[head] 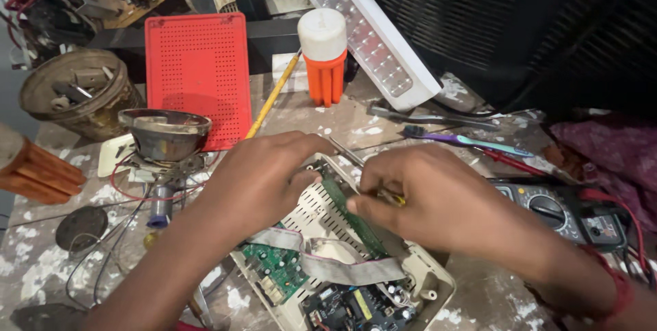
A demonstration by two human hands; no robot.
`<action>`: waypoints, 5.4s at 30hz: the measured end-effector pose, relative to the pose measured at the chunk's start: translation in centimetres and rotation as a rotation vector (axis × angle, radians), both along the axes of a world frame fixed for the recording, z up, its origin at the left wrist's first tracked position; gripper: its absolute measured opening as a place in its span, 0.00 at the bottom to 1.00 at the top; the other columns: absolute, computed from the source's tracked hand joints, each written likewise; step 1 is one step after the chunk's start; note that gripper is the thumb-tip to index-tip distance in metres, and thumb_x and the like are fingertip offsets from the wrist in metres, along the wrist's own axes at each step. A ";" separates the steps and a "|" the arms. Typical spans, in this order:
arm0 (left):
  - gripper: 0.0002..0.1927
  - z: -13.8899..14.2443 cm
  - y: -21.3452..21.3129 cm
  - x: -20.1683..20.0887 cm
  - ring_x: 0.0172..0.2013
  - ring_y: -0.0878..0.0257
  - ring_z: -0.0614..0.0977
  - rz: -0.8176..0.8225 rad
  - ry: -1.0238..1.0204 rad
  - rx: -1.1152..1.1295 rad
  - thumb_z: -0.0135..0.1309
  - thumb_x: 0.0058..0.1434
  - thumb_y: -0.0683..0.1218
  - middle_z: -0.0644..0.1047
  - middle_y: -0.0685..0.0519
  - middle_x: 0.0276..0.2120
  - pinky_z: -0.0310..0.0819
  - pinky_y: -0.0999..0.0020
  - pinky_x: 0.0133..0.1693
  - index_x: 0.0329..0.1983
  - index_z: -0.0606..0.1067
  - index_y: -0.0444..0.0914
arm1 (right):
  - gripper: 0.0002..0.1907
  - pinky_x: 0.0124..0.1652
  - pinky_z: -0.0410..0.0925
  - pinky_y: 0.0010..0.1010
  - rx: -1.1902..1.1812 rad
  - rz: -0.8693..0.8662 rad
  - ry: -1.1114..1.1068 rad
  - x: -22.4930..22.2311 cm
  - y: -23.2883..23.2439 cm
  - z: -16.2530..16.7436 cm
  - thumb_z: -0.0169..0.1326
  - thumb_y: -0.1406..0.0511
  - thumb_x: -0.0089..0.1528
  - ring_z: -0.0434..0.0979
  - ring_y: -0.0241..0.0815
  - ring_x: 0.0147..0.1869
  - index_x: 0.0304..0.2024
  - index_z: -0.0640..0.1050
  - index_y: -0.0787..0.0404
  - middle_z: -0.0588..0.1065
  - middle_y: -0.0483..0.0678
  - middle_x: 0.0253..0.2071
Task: The person uses a screwdriver to unscrew and open the plastic enclosure of an electronic device, then works on the internal circuit boards, lifting and repositioning the board and handling the ribbon cable and small components inside the case on a cluttered workbench.
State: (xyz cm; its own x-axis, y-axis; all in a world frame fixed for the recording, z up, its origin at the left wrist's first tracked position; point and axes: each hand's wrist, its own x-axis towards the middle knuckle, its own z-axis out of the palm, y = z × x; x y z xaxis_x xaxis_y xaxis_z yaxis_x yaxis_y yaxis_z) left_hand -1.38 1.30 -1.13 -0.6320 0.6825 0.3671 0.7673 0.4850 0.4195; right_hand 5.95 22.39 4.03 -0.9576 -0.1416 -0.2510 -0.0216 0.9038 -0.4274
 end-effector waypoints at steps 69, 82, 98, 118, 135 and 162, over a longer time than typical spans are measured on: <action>0.12 -0.2 -0.2 0.6 0.32 0.50 0.83 0.020 0.283 -0.084 0.57 0.59 0.46 0.78 0.49 0.32 0.77 0.52 0.30 0.45 0.75 0.39 | 0.29 0.39 0.72 0.47 0.205 -0.084 -0.020 -0.1 -2.3 -0.4 0.60 0.44 0.56 0.82 0.55 0.33 0.44 0.78 0.61 0.78 0.59 0.25; 0.15 -0.2 -0.3 0.5 0.33 0.50 0.83 -0.013 0.288 0.038 0.59 0.59 0.47 0.81 0.50 0.37 0.76 0.53 0.29 0.48 0.76 0.39 | 0.24 0.42 0.71 0.28 -0.697 0.029 -0.057 -2.9 2.4 -3.8 0.59 0.52 0.61 0.76 0.34 0.44 0.49 0.79 0.64 0.78 0.47 0.39; 0.17 0.0 0.2 0.7 0.33 0.53 0.83 0.025 0.301 -0.016 0.61 0.56 0.48 0.81 0.53 0.36 0.75 0.55 0.28 0.49 0.77 0.41 | 0.23 0.35 0.70 0.39 0.081 -0.132 -0.249 -1.0 -0.8 -0.9 0.56 0.54 0.61 0.78 0.47 0.30 0.46 0.80 0.66 0.79 0.57 0.28; 0.14 2.6 4.9 2.9 0.22 0.70 0.81 0.303 -0.837 0.747 0.56 0.62 0.50 0.80 0.53 0.23 0.75 0.72 0.23 0.32 0.78 0.34 | 0.22 0.24 0.61 0.35 -0.309 -0.291 0.158 -0.9 0.2 -0.8 0.61 0.52 0.56 0.65 0.35 0.22 0.30 0.81 0.67 0.70 0.47 0.16; 0.13 3.7 4.8 1.8 0.19 0.69 0.77 0.407 -0.750 0.775 0.63 0.52 0.44 0.78 0.53 0.22 0.72 0.75 0.21 0.33 0.76 0.30 | 0.23 0.47 0.69 0.30 -1.423 -0.311 -0.106 -2.4 3.5 -3.4 0.42 0.77 0.54 0.73 0.40 0.45 0.53 0.72 0.71 0.73 0.52 0.43; 0.25 5.2 4.2 1.9 0.25 0.67 0.84 0.245 -0.935 0.723 0.69 0.48 0.44 0.82 0.47 0.27 0.80 0.73 0.24 0.47 0.73 0.30 | 0.11 0.47 0.78 0.27 -1.236 -0.252 0.474 -2.1 3.4 -1.7 0.59 0.73 0.61 0.83 0.36 0.44 0.47 0.81 0.69 0.83 0.50 0.41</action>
